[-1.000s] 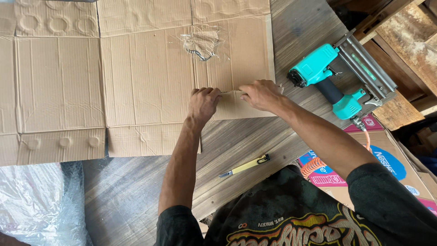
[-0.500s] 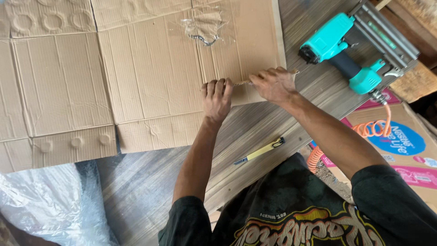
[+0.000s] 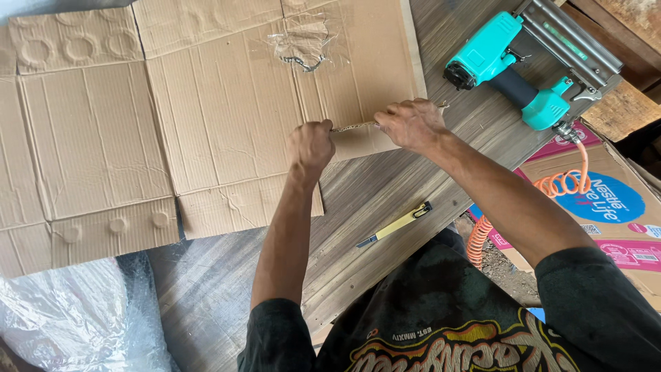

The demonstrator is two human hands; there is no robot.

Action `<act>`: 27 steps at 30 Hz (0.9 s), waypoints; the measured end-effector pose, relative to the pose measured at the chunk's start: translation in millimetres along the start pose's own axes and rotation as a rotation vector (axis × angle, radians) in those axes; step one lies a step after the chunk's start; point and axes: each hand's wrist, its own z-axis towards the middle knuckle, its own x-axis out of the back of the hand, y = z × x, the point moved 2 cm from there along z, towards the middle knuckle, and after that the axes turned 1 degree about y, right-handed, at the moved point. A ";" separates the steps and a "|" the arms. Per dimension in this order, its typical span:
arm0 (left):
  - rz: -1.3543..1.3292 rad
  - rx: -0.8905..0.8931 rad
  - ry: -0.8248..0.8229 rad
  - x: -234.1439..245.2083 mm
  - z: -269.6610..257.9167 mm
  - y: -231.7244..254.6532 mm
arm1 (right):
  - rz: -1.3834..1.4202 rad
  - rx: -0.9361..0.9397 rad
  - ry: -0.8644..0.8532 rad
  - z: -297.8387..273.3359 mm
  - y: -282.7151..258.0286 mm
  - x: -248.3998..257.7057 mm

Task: The person uses a utility knife to cut a large cardboard sheet on a wooden workbench. They make several straight cuts along pre-scored lines, then tear off the cut sections by hand. The cut pieces are set aside on the bench.

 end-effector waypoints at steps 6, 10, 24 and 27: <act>0.223 -0.197 0.706 -15.0 -23.6 9.7 | -0.159 0.050 0.293 -12.6 -6.7 -20.9; 0.260 -0.178 0.809 -6.9 -35.1 26.6 | -0.187 0.051 0.361 -17.3 -20.1 -7.0; -0.048 -0.286 0.705 -28.2 -19.1 -3.0 | -0.070 -0.074 0.570 -22.9 -34.6 -36.4; -0.224 -0.300 0.705 -28.7 -24.8 -7.0 | -0.059 -0.081 0.552 -21.9 -36.8 -25.6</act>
